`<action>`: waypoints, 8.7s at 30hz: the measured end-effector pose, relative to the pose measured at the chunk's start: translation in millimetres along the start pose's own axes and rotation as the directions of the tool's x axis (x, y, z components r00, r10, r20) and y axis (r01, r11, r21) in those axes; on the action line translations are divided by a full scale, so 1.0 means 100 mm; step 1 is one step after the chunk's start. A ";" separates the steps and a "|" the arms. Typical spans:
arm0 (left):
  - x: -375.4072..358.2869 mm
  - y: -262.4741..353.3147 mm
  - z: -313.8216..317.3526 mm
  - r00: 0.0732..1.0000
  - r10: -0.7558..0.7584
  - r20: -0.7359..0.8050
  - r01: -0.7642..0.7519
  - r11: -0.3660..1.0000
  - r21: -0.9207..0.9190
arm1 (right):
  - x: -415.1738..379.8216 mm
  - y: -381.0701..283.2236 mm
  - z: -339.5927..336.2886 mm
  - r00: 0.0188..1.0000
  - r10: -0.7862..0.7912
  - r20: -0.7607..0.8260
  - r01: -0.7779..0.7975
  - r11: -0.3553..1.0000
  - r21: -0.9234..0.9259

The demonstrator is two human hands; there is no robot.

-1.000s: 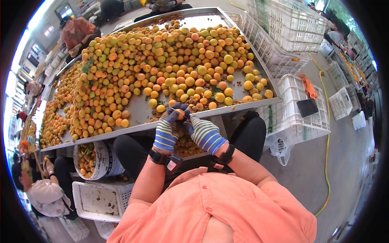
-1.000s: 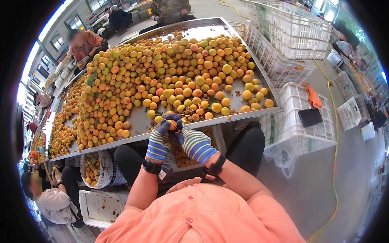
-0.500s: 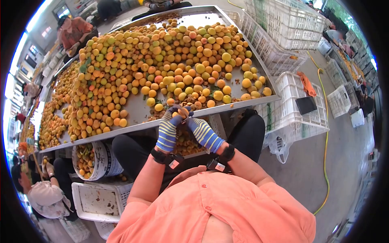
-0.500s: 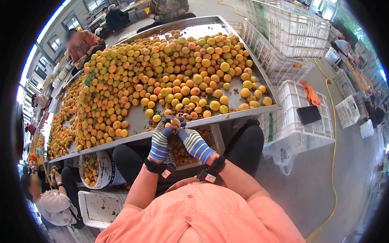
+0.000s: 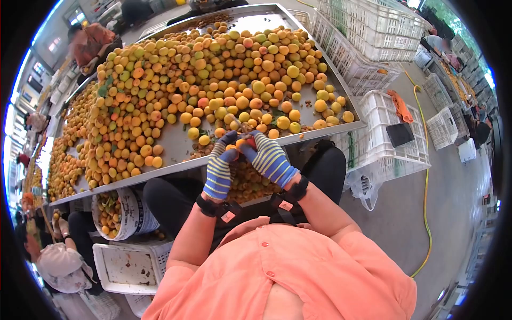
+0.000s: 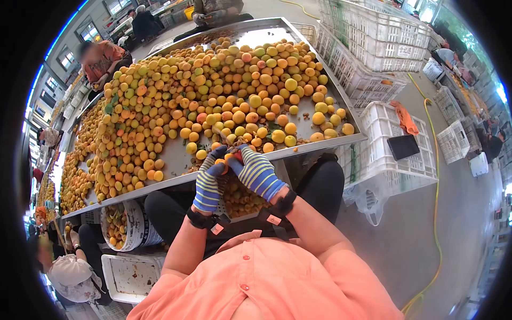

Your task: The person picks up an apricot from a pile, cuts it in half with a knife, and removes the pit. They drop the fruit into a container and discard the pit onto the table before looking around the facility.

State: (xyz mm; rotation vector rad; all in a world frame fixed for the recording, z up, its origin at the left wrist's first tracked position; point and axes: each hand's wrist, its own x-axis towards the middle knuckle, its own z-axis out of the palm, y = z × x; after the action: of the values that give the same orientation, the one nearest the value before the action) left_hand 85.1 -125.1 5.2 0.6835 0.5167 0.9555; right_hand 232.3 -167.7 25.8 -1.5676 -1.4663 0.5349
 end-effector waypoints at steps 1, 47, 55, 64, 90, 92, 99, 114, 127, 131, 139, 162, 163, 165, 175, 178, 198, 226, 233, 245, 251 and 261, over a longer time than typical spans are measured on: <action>0.00 0.00 0.01 1.000 0.001 0.019 0.001 0.993 -0.116 | 0.02 0.04 0.03 1.000 -0.012 -0.012 0.013 0.998 0.068; 0.83 -0.21 -0.46 0.954 0.102 -0.283 -0.097 0.995 0.030 | 1.45 0.59 0.46 0.844 0.258 -0.470 0.126 0.757 0.642; -0.14 -0.18 -0.29 0.968 -0.252 0.010 0.203 0.801 0.563 | 1.25 0.58 0.04 0.868 0.371 -0.329 0.059 0.581 0.812; 0.02 0.10 -0.12 0.931 -0.361 -0.055 0.224 0.447 0.866 | 0.73 0.63 -0.07 0.881 0.337 -0.332 0.046 0.638 0.769; 1.81 0.60 -0.05 0.986 -0.165 0.012 -0.117 -0.644 0.756 | 0.17 0.52 -0.22 0.938 0.346 -0.037 -0.158 0.519 0.840; 1.73 0.61 -0.11 0.994 -0.073 0.078 -0.106 -0.600 0.793 | 0.15 0.44 -0.24 0.943 0.333 -0.002 -0.162 0.463 0.871; 1.24 0.57 -0.48 0.969 -0.243 0.045 0.241 0.969 0.050 | 0.09 0.34 -0.26 0.934 0.328 0.141 -0.302 0.514 0.803; 0.09 0.21 0.01 0.993 -0.080 0.089 0.098 0.973 -0.209 | -0.24 -0.11 -0.03 0.998 -0.048 0.048 0.050 0.998 -0.037; 0.06 0.15 0.17 0.996 0.065 0.064 -0.073 0.988 0.137 | -0.37 -0.30 -0.11 0.996 0.037 0.075 -0.015 0.962 -0.274; 0.01 0.23 0.33 0.994 0.108 -0.006 -0.107 0.989 0.098 | -0.27 -0.32 -0.12 0.993 0.077 0.094 -0.044 0.949 -0.311; 0.09 0.24 0.20 0.992 0.034 0.123 -0.041 0.998 0.050 | -0.28 -0.29 -0.11 0.996 -0.013 0.087 0.038 0.955 -0.293; 0.02 0.16 0.06 0.976 -0.153 0.157 0.204 0.893 -0.402 | -0.20 -0.36 -0.04 0.992 0.028 0.121 0.022 0.920 -0.391; 0.04 0.14 0.02 0.962 -0.203 0.180 0.265 0.848 -0.458 | -0.20 -0.33 -0.01 0.994 -0.003 0.113 0.048 0.917 -0.397; 0.09 0.10 -0.03 0.965 -0.250 0.080 0.262 0.886 -0.382 | -0.23 -0.21 0.08 0.993 -0.056 0.104 0.094 0.908 -0.408; 0.04 0.07 -0.01 0.988 0.099 -0.120 -0.068 0.970 0.234 | -0.27 0.02 0.29 0.982 -0.071 0.174 0.111 0.966 -0.233; 0.04 0.00 -0.08 0.994 0.067 -0.083 -0.060 0.995 0.082 | -0.29 0.17 0.46 0.962 -0.131 0.241 0.108 0.988 0.107; -0.04 -0.16 -0.03 0.953 0.276 0.122 -0.288 0.712 0.640 | -0.03 -0.04 0.02 0.991 0.028 0.128 -0.009 0.988 -0.152; -0.30 -0.28 0.20 0.956 0.078 -0.282 -0.039 0.989 0.142 | 0.18 -0.44 0.01 0.936 0.348 -0.057 -0.072 0.346 0.935; -0.34 -0.28 0.45 0.962 0.221 -0.160 -0.185 0.959 0.214 | 0.23 -0.49 0.04 0.925 0.307 -0.222 0.042 0.499 0.866; -0.08 -0.47 0.28 0.819 0.567 -0.085 -0.431 0.706 0.561 | 0.43 -0.30 0.11 0.875 0.464 -0.136 0.033 0.223 0.974; -0.03 -0.49 0.23 0.777 0.630 -0.023 -0.473 0.606 0.640 | 0.54 -0.17 0.21 0.832 0.551 -0.064 -0.027 0.155 0.988; 0.24 -0.35 0.08 0.751 0.653 -0.100 -0.451 0.617 0.644 | 0.77 0.03 0.57 0.691 0.664 0.284 -0.165 -0.238 0.957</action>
State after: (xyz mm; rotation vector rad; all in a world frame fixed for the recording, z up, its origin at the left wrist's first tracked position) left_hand 122.0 -120.9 -17.2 1.3192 0.9517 1.5524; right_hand 203.9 -77.1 14.2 -0.6684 0.2271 1.2939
